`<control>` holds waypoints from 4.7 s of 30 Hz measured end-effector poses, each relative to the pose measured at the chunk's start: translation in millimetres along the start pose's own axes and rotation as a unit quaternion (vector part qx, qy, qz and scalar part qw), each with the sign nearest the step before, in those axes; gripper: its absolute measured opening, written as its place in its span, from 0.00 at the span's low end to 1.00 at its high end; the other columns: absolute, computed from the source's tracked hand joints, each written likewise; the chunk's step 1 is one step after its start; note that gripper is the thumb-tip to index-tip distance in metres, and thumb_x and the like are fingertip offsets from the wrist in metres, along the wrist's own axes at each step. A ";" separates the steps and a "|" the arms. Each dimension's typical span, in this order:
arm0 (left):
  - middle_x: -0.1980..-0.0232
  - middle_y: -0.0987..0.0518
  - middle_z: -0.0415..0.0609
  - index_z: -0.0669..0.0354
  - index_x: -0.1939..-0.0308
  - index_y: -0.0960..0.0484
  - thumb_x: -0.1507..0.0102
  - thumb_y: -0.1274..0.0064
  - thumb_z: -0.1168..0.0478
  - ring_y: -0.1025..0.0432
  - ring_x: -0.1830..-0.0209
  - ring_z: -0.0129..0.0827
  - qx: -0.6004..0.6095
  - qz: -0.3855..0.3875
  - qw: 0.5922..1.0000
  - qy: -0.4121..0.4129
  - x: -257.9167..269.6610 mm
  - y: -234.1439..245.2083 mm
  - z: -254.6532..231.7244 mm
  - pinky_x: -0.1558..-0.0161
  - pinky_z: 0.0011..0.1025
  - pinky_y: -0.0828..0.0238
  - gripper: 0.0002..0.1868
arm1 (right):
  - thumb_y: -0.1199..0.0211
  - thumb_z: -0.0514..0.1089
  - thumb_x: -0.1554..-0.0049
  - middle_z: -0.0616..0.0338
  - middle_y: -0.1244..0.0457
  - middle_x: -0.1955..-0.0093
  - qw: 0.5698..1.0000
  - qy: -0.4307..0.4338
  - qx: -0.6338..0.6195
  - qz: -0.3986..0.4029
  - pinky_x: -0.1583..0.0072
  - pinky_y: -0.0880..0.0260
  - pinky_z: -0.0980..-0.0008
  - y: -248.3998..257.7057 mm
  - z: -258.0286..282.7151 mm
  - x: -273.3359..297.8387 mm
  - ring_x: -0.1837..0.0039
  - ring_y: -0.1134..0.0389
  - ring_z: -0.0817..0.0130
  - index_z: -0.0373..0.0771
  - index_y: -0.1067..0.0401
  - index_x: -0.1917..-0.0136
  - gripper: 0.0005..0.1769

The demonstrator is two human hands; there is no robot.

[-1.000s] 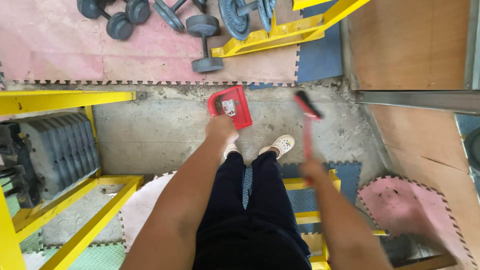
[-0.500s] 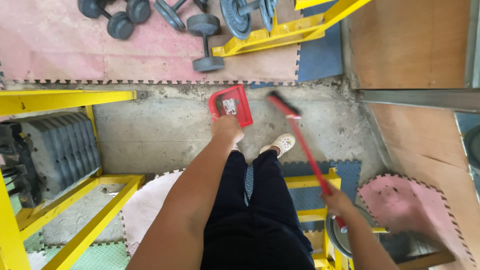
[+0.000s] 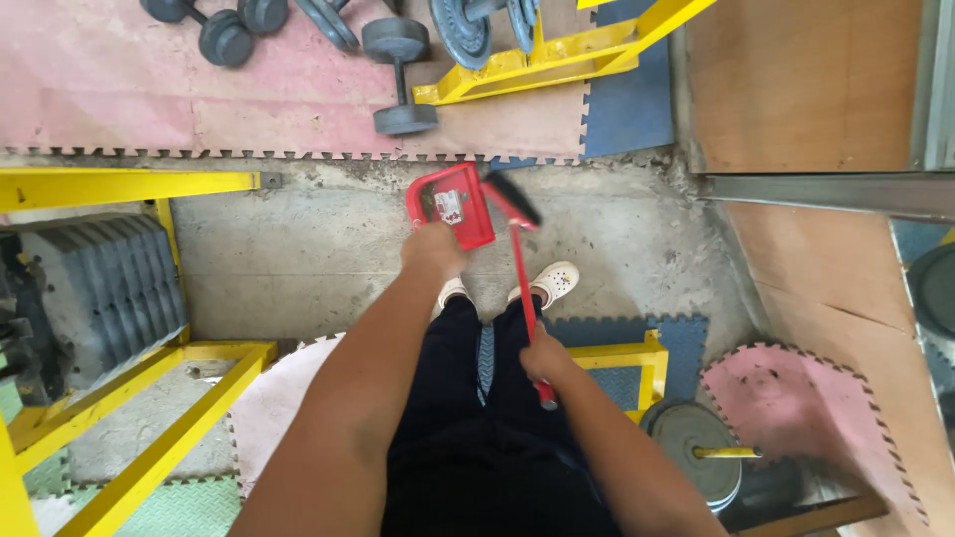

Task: Sweeping the gym floor using a broom and a dustpan.

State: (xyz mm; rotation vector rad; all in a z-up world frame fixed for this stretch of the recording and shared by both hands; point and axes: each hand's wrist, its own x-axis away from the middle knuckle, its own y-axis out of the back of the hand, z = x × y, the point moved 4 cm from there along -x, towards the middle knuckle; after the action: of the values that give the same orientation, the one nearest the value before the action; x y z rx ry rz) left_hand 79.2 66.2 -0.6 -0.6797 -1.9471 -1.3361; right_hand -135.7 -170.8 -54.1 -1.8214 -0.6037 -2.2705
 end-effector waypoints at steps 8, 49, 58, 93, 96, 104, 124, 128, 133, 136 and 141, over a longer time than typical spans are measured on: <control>0.49 0.17 0.54 0.45 0.49 0.14 0.46 0.43 0.53 0.23 0.47 0.49 -0.003 -0.022 0.999 -0.024 14.4 -14.6 106.1 0.46 0.46 0.25 0.20 | 0.40 0.44 0.40 0.60 0.43 0.71 0.992 0.021 -0.082 0.095 0.72 0.45 0.68 130.0 -83.1 52.2 0.74 0.44 0.69 0.41 0.35 0.33 0.23; 0.48 0.15 0.56 0.40 0.38 0.16 0.47 0.39 0.53 0.21 0.47 0.49 0.222 -0.141 0.948 0.179 118.8 -124.0 185.7 0.43 0.41 0.26 0.30 | 0.40 0.49 0.41 0.53 0.40 0.67 0.939 -0.013 0.342 0.039 0.65 0.42 0.59 413.3 -53.5 17.7 0.68 0.41 0.61 0.52 0.32 0.32 0.23; 0.46 0.16 0.57 0.38 0.36 0.19 0.46 0.40 0.54 0.21 0.46 0.48 0.232 -0.123 0.934 0.241 172.3 -62.7 285.4 0.42 0.39 0.27 0.31 | 0.39 0.48 0.39 0.54 0.42 0.70 0.942 -0.113 0.314 -0.022 0.72 0.45 0.60 466.6 -116.9 -88.5 0.73 0.43 0.62 0.32 0.25 0.46 0.16; 0.48 0.17 0.58 0.42 0.41 0.17 0.49 0.36 0.53 0.23 0.46 0.52 0.234 -0.131 0.937 0.226 176.8 -20.4 499.2 0.45 0.45 0.27 0.29 | 0.36 0.49 0.41 0.58 0.39 0.71 0.944 -0.017 0.328 -0.018 0.70 0.42 0.62 57.7 40.2 -53.8 0.73 0.40 0.65 0.46 0.28 0.42 0.15; 0.50 0.16 0.58 0.43 0.44 0.14 0.46 0.40 0.56 0.22 0.47 0.53 0.219 -0.124 0.938 0.239 170.0 -26.7 488.5 0.44 0.45 0.26 0.24 | 0.35 0.48 0.39 0.57 0.44 0.75 0.957 -0.031 0.284 -0.045 0.71 0.48 0.59 15.4 59.6 -86.4 0.74 0.45 0.64 0.30 0.31 0.63 0.19; 0.50 0.16 0.57 0.49 0.48 0.14 0.47 0.40 0.57 0.23 0.46 0.51 0.239 -0.131 0.921 0.278 170.2 -3.7 455.3 0.44 0.49 0.29 0.22 | 0.38 0.49 0.48 0.39 0.30 0.56 0.667 0.239 0.699 0.096 0.50 0.25 0.53 -251.8 106.9 -70.1 0.52 0.26 0.47 0.35 0.21 0.55 0.16; 0.66 0.17 0.50 0.55 0.32 0.25 0.47 0.41 0.62 0.24 0.76 0.31 0.677 -0.181 0.628 0.339 218.2 -160.0 467.0 0.74 0.30 0.25 0.36 | 0.44 0.51 0.42 0.40 0.31 0.48 0.663 0.282 0.691 0.059 0.50 0.29 0.52 -216.8 335.8 105.4 0.52 0.29 0.46 0.51 0.48 0.22 0.36; 0.71 0.20 0.50 0.58 0.34 0.23 0.44 0.43 0.65 0.27 0.78 0.32 0.730 -0.212 0.548 0.349 204.3 -178.4 431.2 0.77 0.31 0.29 0.31 | 0.47 0.47 0.44 0.37 0.31 0.46 0.547 0.328 0.766 0.078 0.42 0.31 0.45 -280.5 408.8 87.7 0.44 0.29 0.40 0.51 0.47 0.20 0.39; 0.73 0.21 0.51 0.57 0.37 0.21 0.43 0.45 0.65 0.28 0.79 0.33 0.750 -0.242 0.484 0.381 165.9 -165.9 389.1 0.77 0.32 0.30 0.28 | 0.44 0.52 0.44 0.37 0.32 0.46 0.457 0.407 0.780 0.133 0.43 0.31 0.48 -392.6 470.4 47.7 0.44 0.30 0.40 0.48 0.50 0.20 0.41; 0.72 0.20 0.48 0.61 0.43 0.15 0.43 0.46 0.64 0.26 0.77 0.32 0.752 -0.261 0.442 0.414 140.5 -139.4 376.4 0.76 0.32 0.25 0.23 | 0.52 0.43 0.41 0.38 0.32 0.44 0.485 0.401 0.768 0.117 0.42 0.30 0.46 -444.6 487.7 -11.4 0.42 0.30 0.40 0.50 0.44 0.21 0.34; 0.72 0.18 0.51 0.60 0.48 0.15 0.45 0.45 0.63 0.23 0.76 0.33 0.726 -0.258 0.454 0.448 133.7 -97.4 371.9 0.74 0.33 0.24 0.20 | 0.58 0.45 0.34 0.37 0.32 0.43 0.455 0.407 0.787 0.090 0.43 0.28 0.44 -467.1 467.6 -97.7 0.42 0.29 0.41 0.35 0.45 0.23 0.27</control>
State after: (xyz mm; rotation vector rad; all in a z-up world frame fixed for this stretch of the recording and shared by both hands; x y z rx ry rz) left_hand -164.5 388.5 -48.4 1.2986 -1.4897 0.2516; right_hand 130.9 431.9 -163.2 0.1812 -1.3550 -0.9652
